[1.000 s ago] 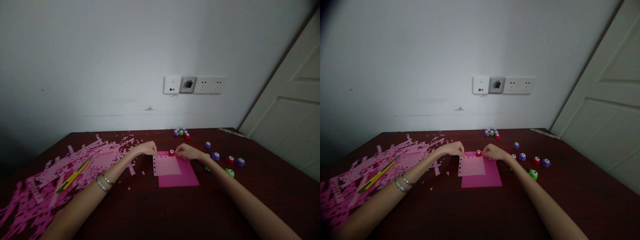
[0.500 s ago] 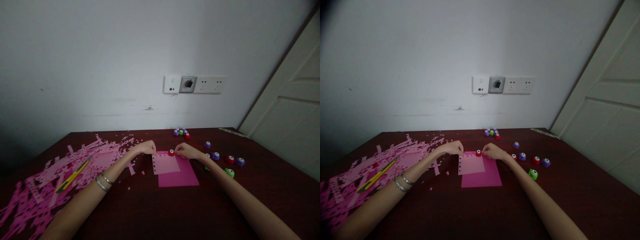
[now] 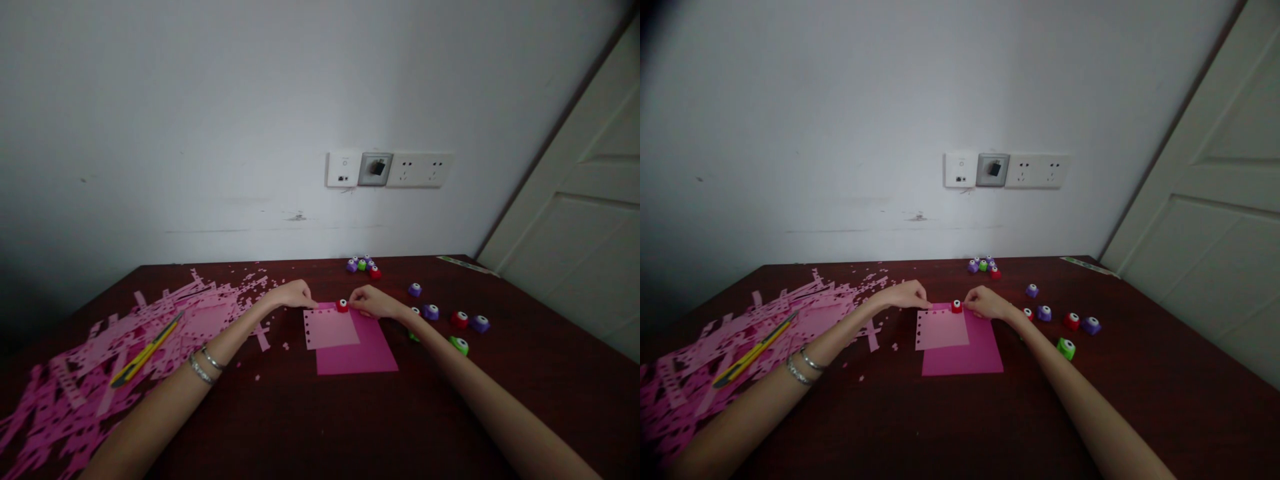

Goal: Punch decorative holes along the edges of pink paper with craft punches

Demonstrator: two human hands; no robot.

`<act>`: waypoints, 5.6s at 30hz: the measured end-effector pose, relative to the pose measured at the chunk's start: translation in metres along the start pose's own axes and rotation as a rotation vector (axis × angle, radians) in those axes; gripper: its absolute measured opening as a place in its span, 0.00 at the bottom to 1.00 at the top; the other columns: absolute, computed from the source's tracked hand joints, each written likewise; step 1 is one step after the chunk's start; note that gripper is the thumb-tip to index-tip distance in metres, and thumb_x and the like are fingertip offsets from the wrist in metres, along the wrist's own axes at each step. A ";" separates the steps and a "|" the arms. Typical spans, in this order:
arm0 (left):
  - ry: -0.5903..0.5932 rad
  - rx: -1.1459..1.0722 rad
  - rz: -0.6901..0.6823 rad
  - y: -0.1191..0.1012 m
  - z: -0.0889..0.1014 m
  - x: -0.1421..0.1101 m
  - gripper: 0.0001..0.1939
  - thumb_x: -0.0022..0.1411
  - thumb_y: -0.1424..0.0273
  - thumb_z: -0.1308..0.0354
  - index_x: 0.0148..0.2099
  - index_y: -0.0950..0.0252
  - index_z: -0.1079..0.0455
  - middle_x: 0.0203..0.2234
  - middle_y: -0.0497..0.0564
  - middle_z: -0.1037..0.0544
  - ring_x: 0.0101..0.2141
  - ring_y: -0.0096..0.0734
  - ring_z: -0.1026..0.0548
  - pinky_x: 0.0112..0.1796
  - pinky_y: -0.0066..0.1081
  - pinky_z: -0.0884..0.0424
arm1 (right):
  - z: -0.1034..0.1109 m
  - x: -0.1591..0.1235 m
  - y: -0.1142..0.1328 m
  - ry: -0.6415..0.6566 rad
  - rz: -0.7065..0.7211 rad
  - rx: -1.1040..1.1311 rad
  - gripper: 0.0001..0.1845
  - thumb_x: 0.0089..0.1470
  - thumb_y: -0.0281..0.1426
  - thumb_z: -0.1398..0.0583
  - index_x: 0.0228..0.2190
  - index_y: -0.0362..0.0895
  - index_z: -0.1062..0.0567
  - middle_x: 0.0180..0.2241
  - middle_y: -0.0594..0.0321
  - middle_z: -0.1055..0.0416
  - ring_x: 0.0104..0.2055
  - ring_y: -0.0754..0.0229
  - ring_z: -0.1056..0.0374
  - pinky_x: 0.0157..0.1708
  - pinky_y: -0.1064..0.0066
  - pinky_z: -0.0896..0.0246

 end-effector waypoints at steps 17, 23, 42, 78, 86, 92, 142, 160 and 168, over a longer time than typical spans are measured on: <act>-0.099 -0.097 -0.155 -0.035 0.022 0.016 0.20 0.55 0.57 0.49 0.24 0.68 0.29 0.20 0.51 0.27 0.21 0.23 0.35 0.25 0.26 0.41 | 0.008 0.004 0.014 0.178 -0.043 -0.025 0.32 0.46 0.57 0.48 0.14 0.41 0.36 0.11 0.69 0.43 0.11 0.73 0.51 0.12 0.77 0.58; 0.090 -0.097 -0.086 -0.037 0.012 0.036 0.24 0.52 0.50 0.48 0.23 0.67 0.30 0.17 0.49 0.31 0.18 0.22 0.38 0.20 0.26 0.46 | 0.004 0.012 0.007 0.231 -0.135 -0.127 0.34 0.42 0.60 0.48 0.13 0.41 0.37 0.11 0.69 0.43 0.11 0.72 0.49 0.11 0.77 0.56; 0.402 -0.105 -0.038 -0.046 -0.013 0.050 0.26 0.45 0.45 0.44 0.25 0.65 0.26 0.18 0.50 0.32 0.18 0.22 0.41 0.19 0.26 0.50 | -0.006 0.014 0.008 0.361 -0.280 0.095 0.23 0.43 0.48 0.39 0.18 0.39 0.32 0.12 0.72 0.44 0.12 0.75 0.53 0.11 0.80 0.62; 0.212 -0.149 -0.064 -0.038 -0.020 0.051 0.25 0.38 0.48 0.37 0.17 0.67 0.34 0.12 0.44 0.39 0.15 0.20 0.44 0.19 0.26 0.49 | -0.011 0.016 0.004 0.335 -0.213 0.175 0.17 0.42 0.37 0.42 0.12 0.42 0.39 0.09 0.74 0.48 0.11 0.75 0.58 0.11 0.78 0.67; -0.130 -0.073 -0.174 -0.043 -0.016 0.027 0.23 0.48 0.51 0.42 0.22 0.69 0.31 0.15 0.47 0.34 0.18 0.21 0.40 0.21 0.26 0.47 | -0.009 0.013 0.007 0.246 -0.165 0.161 0.19 0.44 0.40 0.40 0.13 0.42 0.39 0.08 0.75 0.49 0.10 0.75 0.58 0.10 0.78 0.67; -0.258 0.253 -0.139 -0.059 -0.018 -0.003 0.17 0.57 0.59 0.48 0.30 0.69 0.28 0.25 0.55 0.27 0.27 0.30 0.31 0.26 0.28 0.41 | -0.002 0.011 0.010 0.141 -0.108 0.054 0.25 0.41 0.48 0.39 0.12 0.42 0.39 0.08 0.74 0.48 0.10 0.74 0.56 0.10 0.78 0.65; -0.029 0.468 -0.171 -0.070 -0.093 -0.062 0.46 0.56 0.41 0.68 0.65 0.70 0.62 0.62 0.68 0.60 0.60 0.61 0.64 0.54 0.55 0.59 | 0.004 0.003 0.017 -0.030 0.321 -0.243 0.16 0.42 0.37 0.36 0.34 0.41 0.24 0.31 0.61 0.30 0.31 0.62 0.37 0.30 0.72 0.42; 0.079 -0.078 -0.141 -0.046 -0.018 0.003 0.20 0.58 0.58 0.52 0.31 0.70 0.29 0.25 0.52 0.26 0.24 0.23 0.33 0.26 0.26 0.38 | 0.006 -0.008 0.010 0.224 -0.143 0.168 0.24 0.47 0.47 0.42 0.16 0.39 0.31 0.13 0.68 0.40 0.13 0.73 0.49 0.10 0.80 0.60; 0.334 -0.375 0.028 -0.036 -0.031 0.027 0.20 0.50 0.54 0.43 0.28 0.69 0.29 0.23 0.50 0.29 0.19 0.19 0.40 0.20 0.25 0.47 | -0.003 0.003 0.002 0.281 -0.244 0.231 0.18 0.44 0.42 0.39 0.23 0.37 0.26 0.15 0.68 0.37 0.13 0.75 0.49 0.10 0.81 0.58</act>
Point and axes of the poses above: each hand's wrist, its own x-axis towards the middle knuckle, its own z-axis out of the back of the hand, y = z × x, the point moved 6 cm from there along x, towards the middle knuckle
